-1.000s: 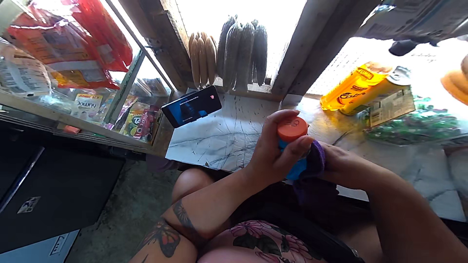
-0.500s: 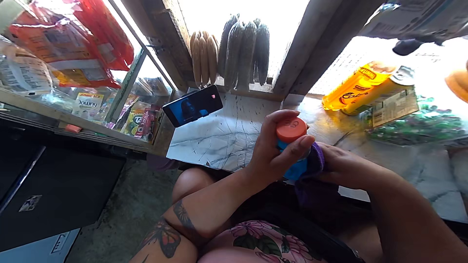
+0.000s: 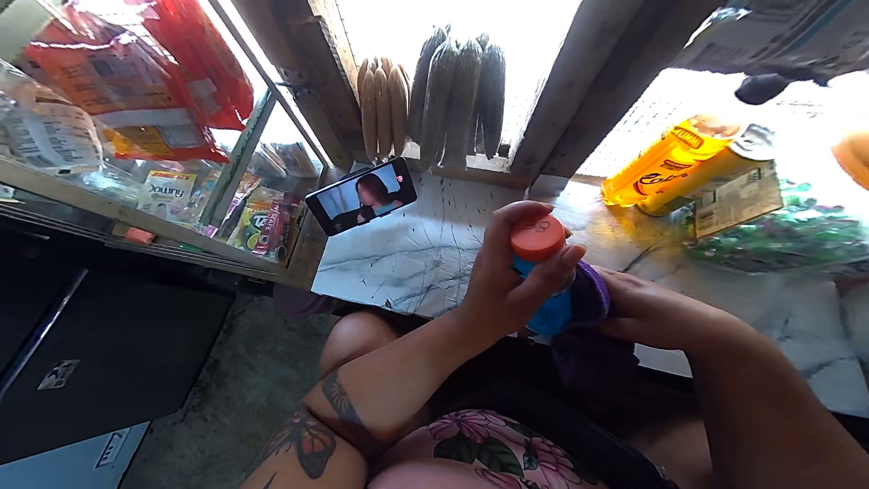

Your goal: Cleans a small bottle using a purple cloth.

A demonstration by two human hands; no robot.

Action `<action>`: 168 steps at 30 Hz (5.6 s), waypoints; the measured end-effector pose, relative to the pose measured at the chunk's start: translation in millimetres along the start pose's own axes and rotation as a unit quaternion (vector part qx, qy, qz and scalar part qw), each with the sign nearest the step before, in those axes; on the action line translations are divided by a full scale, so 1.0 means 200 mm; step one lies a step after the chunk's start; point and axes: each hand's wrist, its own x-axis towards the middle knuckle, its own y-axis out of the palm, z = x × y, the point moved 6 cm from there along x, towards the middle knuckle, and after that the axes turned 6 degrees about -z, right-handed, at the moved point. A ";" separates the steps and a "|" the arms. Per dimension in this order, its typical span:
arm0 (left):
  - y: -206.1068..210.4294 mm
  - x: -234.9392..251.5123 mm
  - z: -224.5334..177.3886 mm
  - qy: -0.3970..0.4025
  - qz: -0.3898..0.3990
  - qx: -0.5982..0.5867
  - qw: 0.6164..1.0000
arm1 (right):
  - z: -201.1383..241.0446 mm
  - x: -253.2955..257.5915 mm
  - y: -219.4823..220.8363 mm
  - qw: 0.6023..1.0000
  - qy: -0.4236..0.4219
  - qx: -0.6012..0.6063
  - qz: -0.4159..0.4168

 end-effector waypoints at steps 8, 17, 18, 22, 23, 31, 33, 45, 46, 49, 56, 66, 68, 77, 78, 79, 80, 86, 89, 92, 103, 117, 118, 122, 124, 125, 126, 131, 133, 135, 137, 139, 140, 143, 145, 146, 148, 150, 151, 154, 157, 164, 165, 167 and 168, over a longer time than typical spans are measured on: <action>0.00 0.00 0.00 0.004 -0.001 0.002 1.000 | 0.00 0.02 0.03 0.998 0.064 0.008 -0.007; 0.00 0.00 0.00 0.004 -0.003 0.011 1.000 | 0.03 0.04 0.08 0.997 0.068 -0.036 -0.020; 0.00 0.00 0.00 0.004 -0.004 0.009 1.000 | 0.03 0.04 0.07 0.998 0.059 -0.030 -0.018; 0.01 -0.01 0.00 0.002 0.001 0.008 1.000 | 0.04 0.03 0.05 1.000 0.010 -0.016 -0.012; 0.01 -0.01 0.00 0.002 0.004 0.008 1.000 | 0.03 0.02 0.05 1.000 0.000 -0.013 -0.008; 0.00 -0.02 0.00 0.005 0.010 0.020 1.000 | 0.03 0.01 0.03 1.000 -0.008 0.004 0.012; 0.01 -0.02 0.00 0.002 0.016 0.018 1.000 | 0.02 0.02 0.03 1.000 0.012 0.012 0.003; 0.02 -0.03 -0.01 0.015 0.026 0.025 0.999 | 0.03 0.00 0.03 1.000 -0.016 0.004 0.016; 0.02 -0.03 -0.01 0.017 0.028 0.026 0.999 | 0.02 0.00 0.03 1.000 -0.012 0.003 0.020; 0.02 -0.03 -0.01 0.017 0.030 0.026 0.999 | 0.03 0.00 0.02 1.000 -0.009 0.006 0.021; 0.01 -0.02 -0.01 0.006 0.023 0.021 0.999 | 0.02 0.02 0.04 0.999 0.041 -0.005 0.000; 0.01 -0.01 0.00 0.010 0.018 0.032 0.999 | 0.06 0.04 0.10 0.992 0.084 -0.088 -0.025; 0.01 -0.01 -0.01 0.012 0.018 0.031 0.999 | 0.06 0.04 0.10 0.992 0.082 -0.098 -0.024; 0.02 -0.02 -0.01 0.017 0.030 0.012 0.999 | 0.11 0.05 0.04 0.989 0.037 -0.075 -0.122; 0.02 -0.02 -0.01 0.016 0.031 0.011 0.999 | 0.12 0.04 0.03 0.987 0.032 -0.073 -0.142; 0.02 -0.02 -0.01 0.015 0.034 0.012 0.999 | 0.13 0.04 0.02 0.983 0.033 -0.070 -0.164; 0.02 -0.02 -0.01 0.015 0.037 0.014 0.999 | 0.15 0.04 0.01 0.979 0.037 -0.066 -0.187; 0.03 -0.03 -0.03 0.032 0.048 0.021 0.998 | 0.21 0.04 0.02 0.969 0.055 -0.028 -0.238; 0.02 -0.03 -0.02 0.028 0.045 0.020 0.998 | 0.18 0.06 0.03 0.981 0.061 -0.018 -0.182; 0.01 -0.03 -0.02 0.024 0.042 0.017 0.999 | 0.16 0.07 0.03 0.988 0.069 -0.022 -0.133; 0.02 -0.02 -0.01 0.017 0.038 0.014 0.999 | 0.05 0.07 0.07 0.994 0.109 -0.006 -0.017; 0.04 -0.04 0.00 0.001 0.084 -0.159 0.984 | 0.12 0.07 0.07 0.995 0.010 0.066 -0.074; 0.04 -0.04 0.00 0.002 0.092 -0.163 0.982 | 0.13 0.07 0.07 0.993 -0.015 0.080 -0.086; 0.05 -0.05 -0.01 0.013 0.108 -0.162 0.981 | 0.26 0.09 0.02 0.986 -0.005 0.130 -0.104; 0.04 -0.04 -0.01 0.015 0.107 -0.160 0.981 | 0.46 0.14 -0.05 0.970 0.127 0.191 -0.082; 0.04 -0.04 -0.01 0.017 0.103 -0.154 0.982 | 0.51 0.17 -0.07 0.957 0.171 0.221 -0.078; 0.04 -0.04 -0.01 0.022 0.099 -0.141 0.985 | 0.52 0.18 -0.06 0.948 0.184 0.250 -0.074; 0.00 -0.02 -0.01 0.024 0.068 -0.092 0.993 | 0.14 0.10 0.14 0.976 -0.022 0.206 -0.072; -0.01 -0.01 0.00 0.020 0.053 -0.086 0.995 | 0.12 0.10 0.16 0.980 -0.016 0.186 -0.063; -0.02 -0.01 0.01 0.012 0.039 -0.078 0.996 | 0.11 0.10 0.16 0.987 0.012 0.149 -0.049; -0.02 0.00 0.02 -0.002 0.023 -0.064 0.998 | 0.09 0.10 0.17 0.993 0.039 0.110 -0.034; -0.03 0.00 0.03 -0.025 0.000 -0.053 0.998 | 0.08 0.10 0.18 0.994 0.060 0.092 -0.021; -0.04 0.00 0.03 -0.035 -0.012 -0.046 0.998 | 0.08 0.10 0.18 0.994 0.068 0.087 -0.017; -0.06 0.00 0.04 -0.057 -0.048 -0.039 0.996 | 0.07 0.09 0.19 0.994 0.081 0.070 -0.012; -0.07 0.00 0.04 -0.075 -0.063 -0.037 0.995 | 0.08 0.09 0.19 0.994 0.088 0.062 -0.013; -0.07 0.00 0.04 -0.084 -0.069 -0.037 0.993 | 0.08 0.09 0.18 0.994 0.087 0.062 -0.017; -0.07 0.00 0.03 -0.091 -0.067 -0.038 0.993 | 0.08 0.09 0.18 0.995 0.079 0.060 -0.030; -0.07 0.01 0.02 -0.073 -0.060 -0.041 0.995 | 0.08 0.08 0.17 0.995 0.059 0.057 -0.060; -0.07 0.01 0.02 -0.062 -0.056 -0.038 0.996 | 0.08 0.08 0.16 0.994 0.051 0.052 -0.077; -0.06 0.02 0.01 -0.027 -0.035 -0.029 0.999 | 0.06 0.08 0.13 0.992 0.062 0.029 -0.106; -0.05 0.03 0.01 -0.023 -0.020 -0.017 0.999 | 0.05 0.08 0.11 0.992 0.068 0.007 -0.109; -0.06 0.03 0.02 -0.050 -0.023 -0.040 0.998 | 0.05 0.08 0.09 0.995 0.011 -0.017 -0.095; -0.06 0.03 0.02 -0.048 -0.021 -0.037 0.998 | 0.05 0.08 0.09 0.996 0.005 -0.016 -0.092; -0.05 0.03 0.02 -0.042 -0.015 -0.030 0.999 | 0.04 0.07 0.08 0.996 -0.005 0.000 -0.088; -0.05 0.03 0.02 -0.039 -0.011 -0.026 0.999 | 0.02 0.07 0.07 0.996 -0.015 0.013 -0.091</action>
